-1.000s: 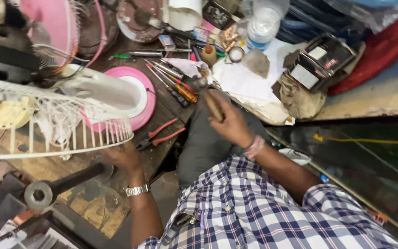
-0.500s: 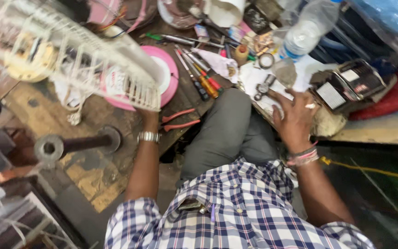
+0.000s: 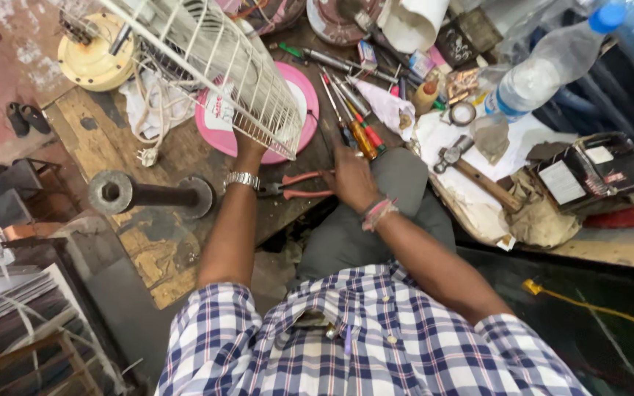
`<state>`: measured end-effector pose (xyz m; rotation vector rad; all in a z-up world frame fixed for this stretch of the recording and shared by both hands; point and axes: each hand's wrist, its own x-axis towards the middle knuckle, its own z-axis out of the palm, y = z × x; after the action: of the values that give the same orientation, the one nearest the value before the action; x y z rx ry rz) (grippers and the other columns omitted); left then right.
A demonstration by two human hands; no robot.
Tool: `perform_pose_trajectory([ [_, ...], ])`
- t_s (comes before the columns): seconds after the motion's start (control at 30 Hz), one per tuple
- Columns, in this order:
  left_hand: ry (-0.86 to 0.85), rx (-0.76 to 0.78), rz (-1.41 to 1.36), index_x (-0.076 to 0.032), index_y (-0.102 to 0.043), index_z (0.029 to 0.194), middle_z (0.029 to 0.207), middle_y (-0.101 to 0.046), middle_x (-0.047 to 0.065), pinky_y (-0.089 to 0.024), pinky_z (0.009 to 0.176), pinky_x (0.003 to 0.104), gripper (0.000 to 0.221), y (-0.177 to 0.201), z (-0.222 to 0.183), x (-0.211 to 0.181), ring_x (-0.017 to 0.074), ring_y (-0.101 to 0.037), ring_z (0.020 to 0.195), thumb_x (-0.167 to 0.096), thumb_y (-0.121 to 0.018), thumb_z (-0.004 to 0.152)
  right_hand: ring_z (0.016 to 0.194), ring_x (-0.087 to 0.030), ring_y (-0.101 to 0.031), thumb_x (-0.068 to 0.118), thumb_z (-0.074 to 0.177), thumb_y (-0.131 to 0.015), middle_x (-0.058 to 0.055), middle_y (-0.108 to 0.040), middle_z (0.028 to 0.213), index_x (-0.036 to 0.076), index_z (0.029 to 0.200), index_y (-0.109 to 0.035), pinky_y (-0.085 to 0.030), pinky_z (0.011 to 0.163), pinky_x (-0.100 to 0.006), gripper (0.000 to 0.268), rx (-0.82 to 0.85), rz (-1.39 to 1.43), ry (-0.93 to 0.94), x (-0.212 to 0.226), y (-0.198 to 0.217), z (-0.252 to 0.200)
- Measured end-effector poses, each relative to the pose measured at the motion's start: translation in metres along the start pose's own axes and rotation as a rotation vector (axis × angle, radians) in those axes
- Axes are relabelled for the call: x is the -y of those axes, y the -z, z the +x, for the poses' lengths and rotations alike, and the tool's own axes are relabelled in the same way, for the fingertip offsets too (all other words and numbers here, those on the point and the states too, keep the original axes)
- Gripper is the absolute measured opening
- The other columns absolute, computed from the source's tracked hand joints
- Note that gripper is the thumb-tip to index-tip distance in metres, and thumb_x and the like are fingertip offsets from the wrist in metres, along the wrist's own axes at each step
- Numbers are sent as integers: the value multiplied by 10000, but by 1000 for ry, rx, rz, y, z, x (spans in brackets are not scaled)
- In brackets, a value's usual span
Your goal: The person disassembles a pedestal fan by removing the front grille and then uses a screwdriver to detach the pink base cover, exposing the internal wiring.
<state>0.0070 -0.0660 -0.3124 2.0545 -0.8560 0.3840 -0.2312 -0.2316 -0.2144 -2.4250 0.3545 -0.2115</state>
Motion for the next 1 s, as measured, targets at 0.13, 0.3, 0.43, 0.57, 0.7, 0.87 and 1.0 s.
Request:
perform_pose_trajectory([
  [0.13, 60, -12, -120, 32, -548, 1350, 1232, -670, 242, -514, 993, 464, 624, -4, 2, -3, 393, -641, 1142, -246, -820, 861, 845, -314, -692, 250, 819, -794, -145, -704, 901, -20, 1424, -471, -534, 758, -440, 738, 95, 442, -234, -9, 3, 15],
  [0.3, 163, 42, -53, 54, -485, 1388, 1308, -601, 267, -454, 1057, 477, 730, -6, 7, -4, 418, -576, 1215, -285, -833, 843, 1010, -227, -672, 275, 919, -770, -143, -721, 1086, -83, 1308, -634, -524, 889, -368, 546, 291, 1146, -214, -12, 31, -30],
  [0.43, 177, 39, -37, 72, -435, 1419, 1368, -545, 287, -406, 1108, 488, 816, -12, -4, -21, 437, -525, 1274, -315, -845, 829, 1100, -278, -664, 317, 862, -767, -188, -715, 1199, -30, 1317, -589, -499, 972, -389, 599, 334, 1831, -324, -25, 65, -80],
  [0.57, 224, -28, 3, 90, -384, 1450, 1429, -490, 307, -358, 1159, 499, 903, -26, -2, -48, 457, -474, 1333, -346, -856, 815, 1059, -326, -680, 351, 877, -776, -233, -711, 1162, -74, 1289, -596, -510, 970, -434, 618, 414, 2196, -302, -32, 61, -89],
  [0.7, 245, -94, 45, 107, -334, 1481, 1489, -434, 328, -310, 1210, 509, 991, -42, 10, -81, 477, -423, 1392, -377, -867, 800, 1068, -247, -708, 131, 951, -711, -180, -727, 1134, -32, 1226, -617, -541, 980, -392, 334, 379, 1253, -74, -34, 35, -84],
  [0.87, 192, 89, 134, 120, -305, 1530, 1557, -378, 368, -265, 1247, 552, 1002, -4, -25, -125, 501, -350, 1466, -361, -861, 849, 1003, -186, -699, 17, 990, -620, -116, -716, 1072, 15, 1176, -600, -559, 924, -357, 188, 293, 1200, -155, -38, 12, -88],
  [1.0, -172, 456, 260, -13, -434, 1480, 1543, -379, 295, -258, 1140, 641, 918, 45, -86, -150, 501, -338, 1429, -442, -834, 774, 1039, -202, -676, 15, 990, -624, -132, -725, 1134, -7, 1149, -595, -530, 960, -357, 163, 192, 1480, -193, -59, 17, -85],
])
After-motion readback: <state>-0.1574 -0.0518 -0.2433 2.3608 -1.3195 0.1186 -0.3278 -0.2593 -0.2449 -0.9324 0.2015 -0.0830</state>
